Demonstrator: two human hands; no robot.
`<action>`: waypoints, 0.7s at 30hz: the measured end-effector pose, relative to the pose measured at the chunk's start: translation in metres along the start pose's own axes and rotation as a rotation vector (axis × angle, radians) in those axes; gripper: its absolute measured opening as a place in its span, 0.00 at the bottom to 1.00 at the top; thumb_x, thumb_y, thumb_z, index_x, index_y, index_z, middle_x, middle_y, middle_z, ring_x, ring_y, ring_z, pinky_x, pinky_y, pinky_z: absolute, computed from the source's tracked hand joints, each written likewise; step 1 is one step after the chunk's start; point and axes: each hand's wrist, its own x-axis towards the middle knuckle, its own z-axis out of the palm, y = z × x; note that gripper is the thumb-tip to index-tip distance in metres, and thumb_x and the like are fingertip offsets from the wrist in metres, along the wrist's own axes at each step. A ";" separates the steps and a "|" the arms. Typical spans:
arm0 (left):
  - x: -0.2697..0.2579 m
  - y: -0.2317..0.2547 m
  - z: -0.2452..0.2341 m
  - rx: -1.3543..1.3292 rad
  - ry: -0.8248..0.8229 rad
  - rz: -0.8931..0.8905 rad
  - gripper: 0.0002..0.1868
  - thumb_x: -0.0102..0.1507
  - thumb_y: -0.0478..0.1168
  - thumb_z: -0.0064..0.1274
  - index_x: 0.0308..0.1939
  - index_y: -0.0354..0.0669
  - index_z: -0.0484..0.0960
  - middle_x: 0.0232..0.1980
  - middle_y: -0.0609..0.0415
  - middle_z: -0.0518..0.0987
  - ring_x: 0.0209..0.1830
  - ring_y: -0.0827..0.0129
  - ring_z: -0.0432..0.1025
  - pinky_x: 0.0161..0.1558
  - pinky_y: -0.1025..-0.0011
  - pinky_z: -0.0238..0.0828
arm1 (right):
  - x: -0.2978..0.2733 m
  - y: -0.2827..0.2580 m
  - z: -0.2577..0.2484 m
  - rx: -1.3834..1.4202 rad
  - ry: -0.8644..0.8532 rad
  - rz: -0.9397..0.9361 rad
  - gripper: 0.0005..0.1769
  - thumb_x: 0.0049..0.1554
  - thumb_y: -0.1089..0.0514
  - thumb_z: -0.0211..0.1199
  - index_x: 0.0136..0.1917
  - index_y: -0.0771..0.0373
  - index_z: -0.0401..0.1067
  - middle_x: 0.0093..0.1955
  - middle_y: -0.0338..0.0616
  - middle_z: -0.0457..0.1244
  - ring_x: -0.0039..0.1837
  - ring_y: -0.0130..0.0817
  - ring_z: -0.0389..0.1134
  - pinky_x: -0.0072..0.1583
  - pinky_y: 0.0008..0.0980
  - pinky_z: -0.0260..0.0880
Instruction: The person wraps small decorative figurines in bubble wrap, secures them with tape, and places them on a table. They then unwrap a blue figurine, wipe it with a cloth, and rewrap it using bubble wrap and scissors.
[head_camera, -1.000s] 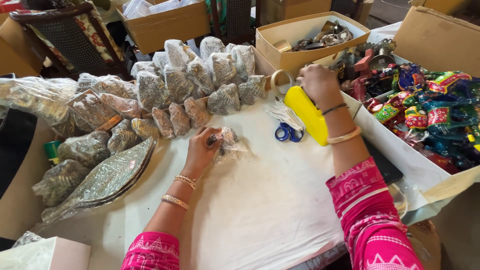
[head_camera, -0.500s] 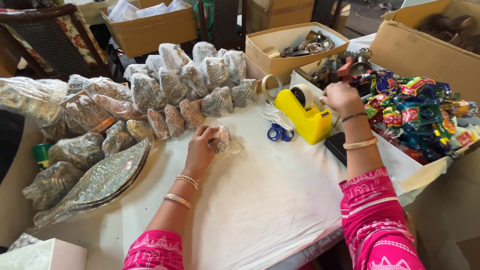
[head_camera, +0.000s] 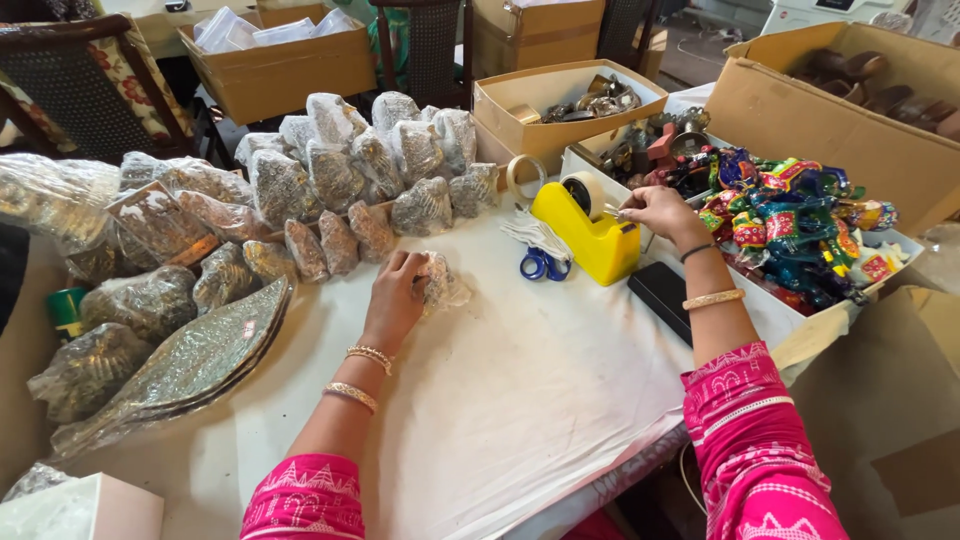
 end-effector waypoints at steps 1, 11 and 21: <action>0.000 0.000 0.000 -0.003 0.002 0.001 0.16 0.58 0.26 0.56 0.50 0.39 0.78 0.49 0.46 0.77 0.52 0.47 0.73 0.52 0.57 0.71 | -0.001 0.001 0.002 -0.003 0.002 0.000 0.13 0.57 0.57 0.68 0.53 0.64 0.79 0.48 0.48 0.73 0.50 0.34 0.73 0.54 0.34 0.72; 0.000 -0.002 0.001 0.026 -0.003 0.022 0.17 0.57 0.25 0.56 0.49 0.37 0.75 0.48 0.44 0.76 0.53 0.45 0.71 0.53 0.55 0.69 | -0.003 0.014 0.024 0.275 0.177 -0.078 0.09 0.64 0.58 0.61 0.54 0.64 0.74 0.48 0.41 0.70 0.50 0.27 0.68 0.54 0.31 0.68; 0.001 0.001 0.000 0.038 -0.008 0.023 0.16 0.58 0.25 0.56 0.49 0.38 0.75 0.48 0.44 0.76 0.53 0.44 0.70 0.52 0.54 0.69 | -0.011 0.022 0.038 0.404 0.300 -0.007 0.23 0.63 0.66 0.62 0.66 0.58 0.55 0.41 0.40 0.58 0.42 0.27 0.59 0.45 0.30 0.64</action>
